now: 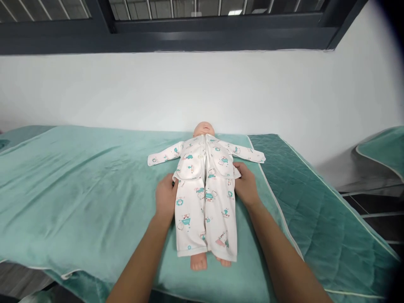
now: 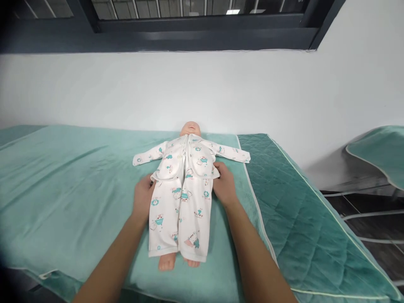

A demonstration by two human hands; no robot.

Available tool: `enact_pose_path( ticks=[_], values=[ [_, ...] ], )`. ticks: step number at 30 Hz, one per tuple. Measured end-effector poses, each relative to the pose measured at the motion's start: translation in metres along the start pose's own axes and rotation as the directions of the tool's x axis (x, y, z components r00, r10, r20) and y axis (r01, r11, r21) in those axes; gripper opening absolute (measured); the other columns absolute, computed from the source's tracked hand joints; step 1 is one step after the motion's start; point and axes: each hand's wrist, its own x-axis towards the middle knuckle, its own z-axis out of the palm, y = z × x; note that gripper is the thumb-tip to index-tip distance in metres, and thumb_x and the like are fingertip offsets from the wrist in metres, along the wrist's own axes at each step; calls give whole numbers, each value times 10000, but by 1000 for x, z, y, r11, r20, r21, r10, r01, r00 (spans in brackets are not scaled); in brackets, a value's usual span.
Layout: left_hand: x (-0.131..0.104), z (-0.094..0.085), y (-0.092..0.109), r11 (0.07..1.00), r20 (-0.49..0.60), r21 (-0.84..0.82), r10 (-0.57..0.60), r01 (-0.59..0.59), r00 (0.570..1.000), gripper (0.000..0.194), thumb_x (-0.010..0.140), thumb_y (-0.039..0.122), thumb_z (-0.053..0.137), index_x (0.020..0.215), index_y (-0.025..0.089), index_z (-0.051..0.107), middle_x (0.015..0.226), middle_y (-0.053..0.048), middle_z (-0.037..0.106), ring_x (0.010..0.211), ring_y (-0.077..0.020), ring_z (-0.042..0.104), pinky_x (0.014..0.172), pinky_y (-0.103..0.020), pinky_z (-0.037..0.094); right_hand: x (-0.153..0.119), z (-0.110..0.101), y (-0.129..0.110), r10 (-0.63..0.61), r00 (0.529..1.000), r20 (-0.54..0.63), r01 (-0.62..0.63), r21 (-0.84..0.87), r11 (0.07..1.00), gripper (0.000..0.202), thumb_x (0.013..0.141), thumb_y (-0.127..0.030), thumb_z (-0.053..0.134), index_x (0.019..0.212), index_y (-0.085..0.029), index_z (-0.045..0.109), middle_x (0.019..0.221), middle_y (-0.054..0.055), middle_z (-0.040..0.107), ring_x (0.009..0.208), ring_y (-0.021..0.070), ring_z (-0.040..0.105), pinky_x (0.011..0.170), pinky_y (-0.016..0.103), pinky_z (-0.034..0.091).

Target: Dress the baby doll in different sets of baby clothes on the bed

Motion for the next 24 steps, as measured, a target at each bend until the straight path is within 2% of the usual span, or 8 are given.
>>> enact_pose_path(
  ticks=[2, 5, 7, 11, 14, 18, 21, 24],
  values=[
    [-4, -1, -2, 996, 10, 92, 20, -21, 1000, 367, 969, 386, 360, 696, 201, 520, 738, -27, 612, 723, -196, 516, 627, -296, 367, 0, 0, -1, 7, 1000, 30, -7, 7, 1000, 230, 786, -278, 569, 990, -190, 629, 960, 33, 724, 864, 210, 618, 774, 310, 448],
    [-11, -3, -2, 956, 19, 281, 83, -85, 996, 298, 958, 295, 385, 776, 198, 600, 902, -83, 670, 887, -257, 552, 755, -353, 419, 1, 1, -1, 24, 997, 68, -23, -14, 1000, 229, 802, -307, 568, 992, -188, 614, 994, 46, 730, 864, 210, 630, 779, 309, 449],
    [-16, -5, 0, 934, 32, 345, 89, -95, 995, 264, 949, 263, 409, 853, 197, 646, 1005, -99, 684, 970, -279, 560, 831, -381, 427, 2, 2, 0, 32, 996, 83, -29, -43, 999, 233, 803, -315, 571, 995, -189, 613, 986, 48, 736, 858, 215, 638, 770, 307, 447],
    [-25, -7, 1, 913, 84, 391, 90, -115, 992, 223, 928, 255, 471, 999, 214, 679, 1164, -104, 662, 1081, -298, 549, 869, -411, 420, 0, 0, 0, 63, 995, 79, -52, -132, 990, 237, 827, -313, 535, 1015, -197, 621, 965, 47, 740, 867, 228, 649, 753, 305, 437],
    [-25, -7, 0, 899, 124, 412, 110, -152, 986, 244, 928, 255, 471, 1069, 228, 669, 1227, -103, 631, 1145, -308, 520, 867, -436, 405, -14, -4, -7, 132, 988, 75, -110, -247, 963, 263, 856, -328, 506, 1066, -216, 619, 922, 35, 734, 822, 224, 645, 702, 291, 416],
    [-22, -6, -1, 893, 173, 413, 118, -180, 978, 281, 949, 266, 427, 1134, 236, 637, 1283, -108, 600, 1196, -307, 491, 881, -440, 390, -40, -8, -23, 251, 965, 69, -198, -429, 881, 302, 891, -395, 494, 1129, -238, 594, 801, 10, 699, 693, 209, 611, 590, 269, 336],
    [-21, -5, -1, 897, 176, 411, 101, -166, 979, 292, 956, 273, 408, 1169, 222, 600, 1303, -123, 590, 1206, -305, 488, 895, -443, 387, -50, -7, -32, 288, 956, 49, -218, -538, 814, 342, 905, -414, 492, 1189, -236, 558, 866, 41, 710, 737, 230, 633, 579, 274, 311],
    [-19, -3, 0, 904, 169, 394, 105, -165, 980, 302, 944, 274, 432, 1203, 218, 578, 1317, -135, 581, 1209, -314, 491, 918, -457, 384, -47, -4, -35, 309, 949, 60, -200, -643, 739, 329, 929, -402, 448, 1177, -211, 549, 904, 99, 717, 776, 273, 654, 588, 294, 310]
  ],
)
